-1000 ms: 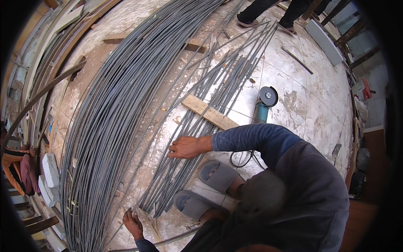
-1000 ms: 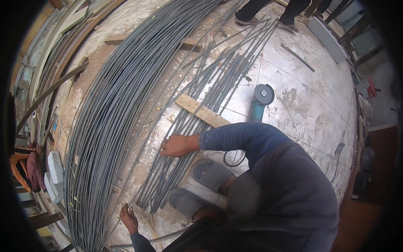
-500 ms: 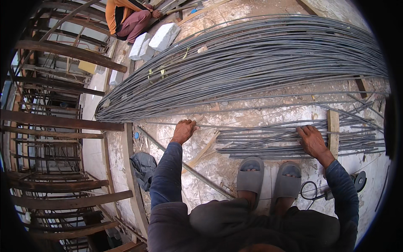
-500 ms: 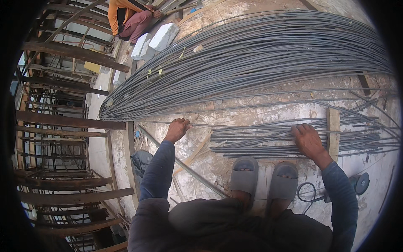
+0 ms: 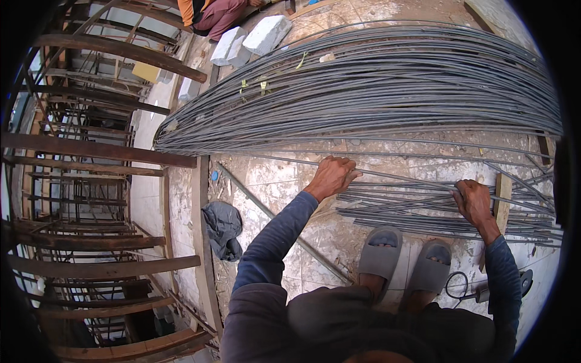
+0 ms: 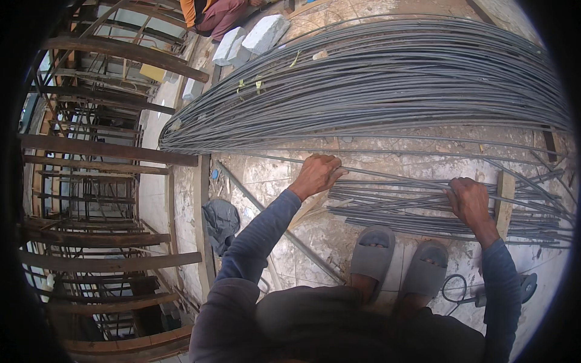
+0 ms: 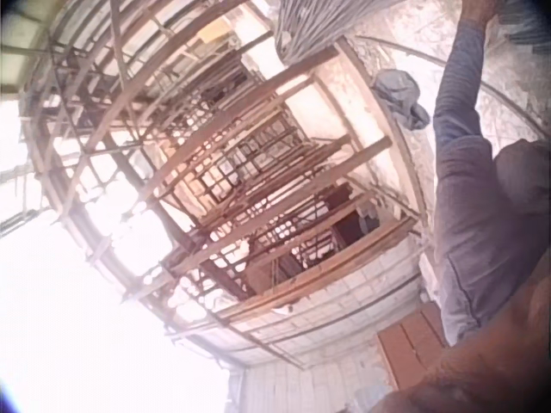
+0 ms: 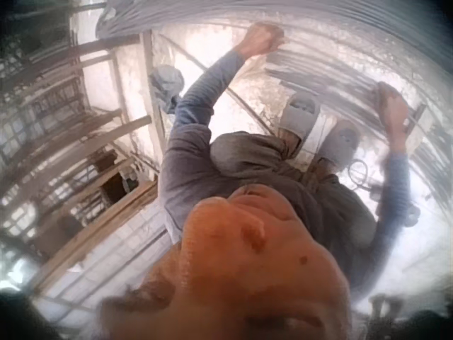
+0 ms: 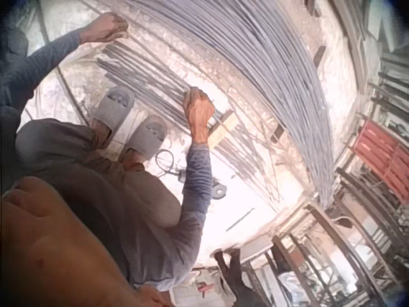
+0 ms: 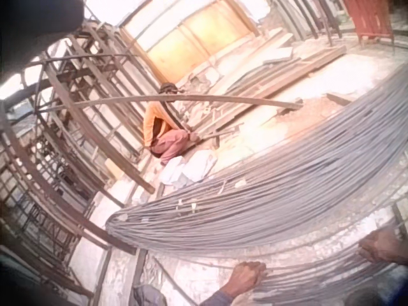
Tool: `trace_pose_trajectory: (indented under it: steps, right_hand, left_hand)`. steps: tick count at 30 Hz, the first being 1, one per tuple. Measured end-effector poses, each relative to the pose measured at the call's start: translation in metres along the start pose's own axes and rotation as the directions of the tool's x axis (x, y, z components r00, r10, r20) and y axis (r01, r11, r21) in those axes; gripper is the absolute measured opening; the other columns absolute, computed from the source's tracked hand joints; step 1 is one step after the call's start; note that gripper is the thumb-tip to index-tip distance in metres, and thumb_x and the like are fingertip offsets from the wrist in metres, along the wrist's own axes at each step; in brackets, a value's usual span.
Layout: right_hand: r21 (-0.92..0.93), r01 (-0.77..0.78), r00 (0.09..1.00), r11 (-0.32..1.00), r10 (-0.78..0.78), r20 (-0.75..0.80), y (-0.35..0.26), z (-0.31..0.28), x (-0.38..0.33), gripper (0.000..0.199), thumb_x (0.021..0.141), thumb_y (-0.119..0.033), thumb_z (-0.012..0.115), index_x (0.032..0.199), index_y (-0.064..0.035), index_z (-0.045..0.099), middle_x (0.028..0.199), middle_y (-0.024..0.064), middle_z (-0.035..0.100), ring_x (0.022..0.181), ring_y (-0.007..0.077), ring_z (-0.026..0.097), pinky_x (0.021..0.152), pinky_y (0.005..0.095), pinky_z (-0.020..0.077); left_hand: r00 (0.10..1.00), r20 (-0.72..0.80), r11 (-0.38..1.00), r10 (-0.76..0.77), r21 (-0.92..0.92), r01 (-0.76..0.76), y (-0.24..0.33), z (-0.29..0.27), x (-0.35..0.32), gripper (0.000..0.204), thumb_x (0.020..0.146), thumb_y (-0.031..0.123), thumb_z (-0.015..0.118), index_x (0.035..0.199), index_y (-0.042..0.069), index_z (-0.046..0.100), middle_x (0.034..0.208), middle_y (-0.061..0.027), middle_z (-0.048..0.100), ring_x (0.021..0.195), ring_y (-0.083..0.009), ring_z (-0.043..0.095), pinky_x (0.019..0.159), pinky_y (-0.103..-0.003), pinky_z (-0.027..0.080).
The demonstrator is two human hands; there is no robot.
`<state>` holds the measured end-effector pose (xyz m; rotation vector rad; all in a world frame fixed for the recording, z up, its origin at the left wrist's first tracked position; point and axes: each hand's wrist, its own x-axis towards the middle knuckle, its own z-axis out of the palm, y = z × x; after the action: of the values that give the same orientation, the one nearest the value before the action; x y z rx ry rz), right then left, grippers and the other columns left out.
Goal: The person uses an angle grinder to cut a bundle of metal rods laid on the floor. They hold the rods with one hand and operate the grinder with the other, cutting multiple rods in sequence. The cut pieces are separated and left on the floor.
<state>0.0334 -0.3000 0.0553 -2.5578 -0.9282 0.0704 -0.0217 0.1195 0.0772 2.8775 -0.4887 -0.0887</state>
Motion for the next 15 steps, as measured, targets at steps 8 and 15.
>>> trace_pose_trajectory:
  steps: [8,15]
  right_hand:
    - [0.186,-0.032,0.985,0.982,-0.001,0.175,-0.028,0.027,-0.021,0.024,0.089,-0.026,0.069,0.083,-0.0026,0.063,0.072,0.0176,0.063,0.069,0.0399,0.063,0.06,0.0488,0.0475]
    - [0.426,-0.092,0.933,0.9,-0.072,0.354,-0.138,0.047,0.045,0.042,0.099,-0.039,0.052,0.086,-0.001,0.064,0.072,0.0238,0.062,0.072,0.0446,0.062,0.067,0.0545,0.0468]
  left_hand:
    - [0.996,0.094,0.982,-0.01,0.187,-0.008,-0.056,0.024,-0.066,0.038,0.091,0.044,0.064,0.086,0.006,0.059,0.077,-0.0122,0.064,0.077,-0.0306,0.067,0.072,-0.041,0.054]
    - [0.918,-0.293,0.796,-0.266,0.47,0.38,-0.122,-0.033,-0.13,0.031,0.089,0.032,0.068,0.071,0.007,0.064,0.077,-0.0081,0.061,0.076,-0.0303,0.063,0.074,-0.043,0.048]
